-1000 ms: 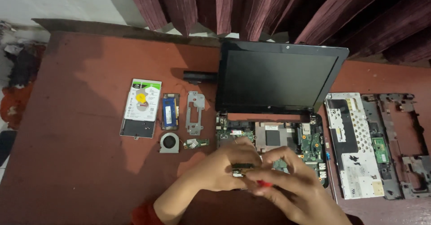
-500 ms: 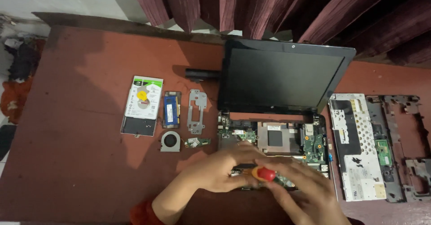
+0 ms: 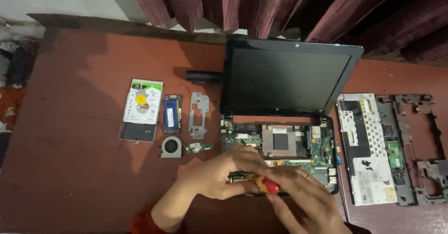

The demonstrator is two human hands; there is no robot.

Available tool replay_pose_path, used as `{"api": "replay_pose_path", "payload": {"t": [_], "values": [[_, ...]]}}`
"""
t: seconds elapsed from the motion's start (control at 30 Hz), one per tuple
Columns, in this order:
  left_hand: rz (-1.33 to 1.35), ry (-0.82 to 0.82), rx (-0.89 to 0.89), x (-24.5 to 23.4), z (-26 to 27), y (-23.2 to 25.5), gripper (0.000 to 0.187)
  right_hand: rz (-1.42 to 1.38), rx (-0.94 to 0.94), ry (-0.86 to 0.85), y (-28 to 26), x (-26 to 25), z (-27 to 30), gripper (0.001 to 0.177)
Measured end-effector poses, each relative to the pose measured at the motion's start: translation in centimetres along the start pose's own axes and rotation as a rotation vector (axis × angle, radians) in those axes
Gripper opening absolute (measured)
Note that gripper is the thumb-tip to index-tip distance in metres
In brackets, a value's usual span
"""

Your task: Disassembling a laptop by removing screws and internal components such as the hard drive and fan.

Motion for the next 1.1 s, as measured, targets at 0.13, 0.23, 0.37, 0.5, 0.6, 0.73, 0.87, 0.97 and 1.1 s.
{"api": "replay_pose_path", "payload": {"t": [0.13, 0.23, 0.37, 0.5, 0.6, 0.73, 0.87, 0.97, 1.1], "values": [[0.034, 0.044, -0.103, 0.0, -0.3, -0.9, 0.022, -0.043, 0.005, -0.049, -0.1, 0.6, 0.1, 0.041], [0.014, 0.069, -0.038, 0.1, -0.4, -0.6, 0.021, -0.016, 0.007, -0.075, -1.0, 0.5, -0.7, 0.040], [0.043, 0.071, -0.010, -0.5, -0.3, 0.4, 0.032, -0.032, 0.100, -0.034, 0.4, 0.5, 0.0, 0.038], [-0.065, 0.038, -0.063, -0.4, -0.5, -0.3, 0.015, -0.034, 0.041, 0.003, -0.6, -0.2, -0.9, 0.030], [-0.071, 0.081, 0.054, -0.3, -0.7, 0.0, 0.017, 0.032, 0.063, -0.058, -1.0, 0.3, -1.0, 0.027], [-0.145, 0.113, -0.003, -0.1, -0.5, 0.3, 0.033, 0.027, 0.054, -0.012, 0.0, 0.4, -0.3, 0.040], [-0.230, 0.180, -0.073, 0.4, 0.7, -0.4, 0.023, 0.090, 0.015, 0.017, 0.9, 0.0, 0.6, 0.041], [-0.337, 0.359, -0.058, 0.2, 0.9, 0.1, 0.022, 0.020, 0.032, -0.085, 0.4, 0.1, -0.1, 0.047], [-0.506, 0.660, -0.076, 0.1, 2.1, 1.5, 0.029, 0.256, 0.034, -0.205, 0.9, 1.7, 0.6, 0.040]]}}
Point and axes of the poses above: each hand's wrist, its own z-axis away from the middle knuckle, its own x-axis out of the palm, y = z × x, the point moved 9 cm from there along -z, towards the middle knuckle, and after that the axes turned 5 degrees about z, right-handed, at the moved point
